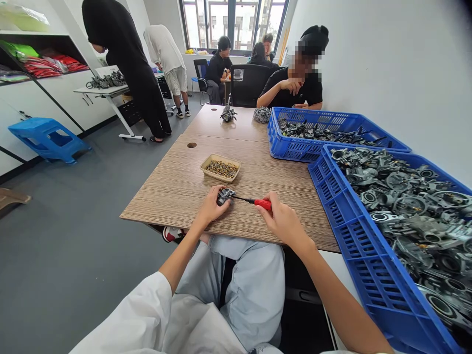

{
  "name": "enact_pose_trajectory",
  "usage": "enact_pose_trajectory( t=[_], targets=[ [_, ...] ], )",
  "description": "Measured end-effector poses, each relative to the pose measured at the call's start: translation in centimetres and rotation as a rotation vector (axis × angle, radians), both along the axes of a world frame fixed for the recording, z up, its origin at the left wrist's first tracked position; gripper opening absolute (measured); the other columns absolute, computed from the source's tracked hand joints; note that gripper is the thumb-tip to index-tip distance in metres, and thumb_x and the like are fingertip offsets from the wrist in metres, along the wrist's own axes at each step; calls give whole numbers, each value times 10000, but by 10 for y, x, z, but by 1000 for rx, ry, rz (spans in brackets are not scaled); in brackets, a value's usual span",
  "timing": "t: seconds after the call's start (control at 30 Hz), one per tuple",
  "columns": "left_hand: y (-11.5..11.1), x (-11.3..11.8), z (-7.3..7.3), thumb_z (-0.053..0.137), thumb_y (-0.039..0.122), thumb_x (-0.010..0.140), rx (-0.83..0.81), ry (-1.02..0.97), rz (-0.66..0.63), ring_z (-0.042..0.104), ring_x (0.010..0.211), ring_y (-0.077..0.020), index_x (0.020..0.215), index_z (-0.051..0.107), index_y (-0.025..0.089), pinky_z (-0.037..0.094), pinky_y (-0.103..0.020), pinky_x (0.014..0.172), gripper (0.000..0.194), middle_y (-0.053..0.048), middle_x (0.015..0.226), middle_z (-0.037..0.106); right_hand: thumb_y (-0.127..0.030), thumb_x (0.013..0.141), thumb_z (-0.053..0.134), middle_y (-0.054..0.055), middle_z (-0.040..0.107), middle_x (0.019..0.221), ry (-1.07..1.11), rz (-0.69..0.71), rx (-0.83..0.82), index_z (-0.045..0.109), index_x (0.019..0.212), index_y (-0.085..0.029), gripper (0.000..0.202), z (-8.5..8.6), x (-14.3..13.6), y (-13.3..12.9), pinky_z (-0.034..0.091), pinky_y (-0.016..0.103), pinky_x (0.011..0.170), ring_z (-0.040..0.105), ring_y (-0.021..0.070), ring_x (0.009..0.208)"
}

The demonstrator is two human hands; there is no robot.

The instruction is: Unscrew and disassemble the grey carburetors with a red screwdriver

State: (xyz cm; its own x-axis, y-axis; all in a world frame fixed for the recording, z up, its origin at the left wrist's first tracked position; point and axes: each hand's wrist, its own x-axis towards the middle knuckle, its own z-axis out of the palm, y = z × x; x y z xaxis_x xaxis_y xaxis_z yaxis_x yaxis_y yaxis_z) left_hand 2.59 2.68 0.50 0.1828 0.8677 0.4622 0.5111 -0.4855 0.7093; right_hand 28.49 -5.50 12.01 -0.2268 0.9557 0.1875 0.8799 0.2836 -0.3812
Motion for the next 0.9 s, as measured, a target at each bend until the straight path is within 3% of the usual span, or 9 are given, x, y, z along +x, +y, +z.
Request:
enact_pose_trajectory(
  t=[0.4, 0.73, 0.9],
  targets=[
    [1, 0, -1, 694, 268, 889, -1, -2, 3, 630, 1213, -270, 1311, 557, 224, 497, -442, 1098, 446, -105, 1280, 642, -513, 1087, 480, 50, 739, 757, -163, -141, -29, 548, 1058, -229, 294, 2, -3, 3, 270, 287, 593, 715, 260, 690],
    [-1, 0, 1, 684, 267, 889, -7, 4, 6, 631, 1198, -268, 1310, 558, 216, 503, -443, 1082, 442, -107, 1267, 641, -346, 1047, 486, 30, 719, 846, 83, 95, -118, 442, 1223, -228, 216, 9, 8, -1, 389, 288, 655, 698, 247, 721],
    [-1, 1, 1, 686, 265, 888, -11, 12, 9, 635, 1184, -268, 1312, 556, 214, 505, -449, 1078, 446, -108, 1263, 643, -313, 1047, 463, 70, 737, 950, 106, 107, -98, 438, 1182, -226, 163, 8, 7, -2, 419, 302, 682, 719, 264, 806]
  ],
)
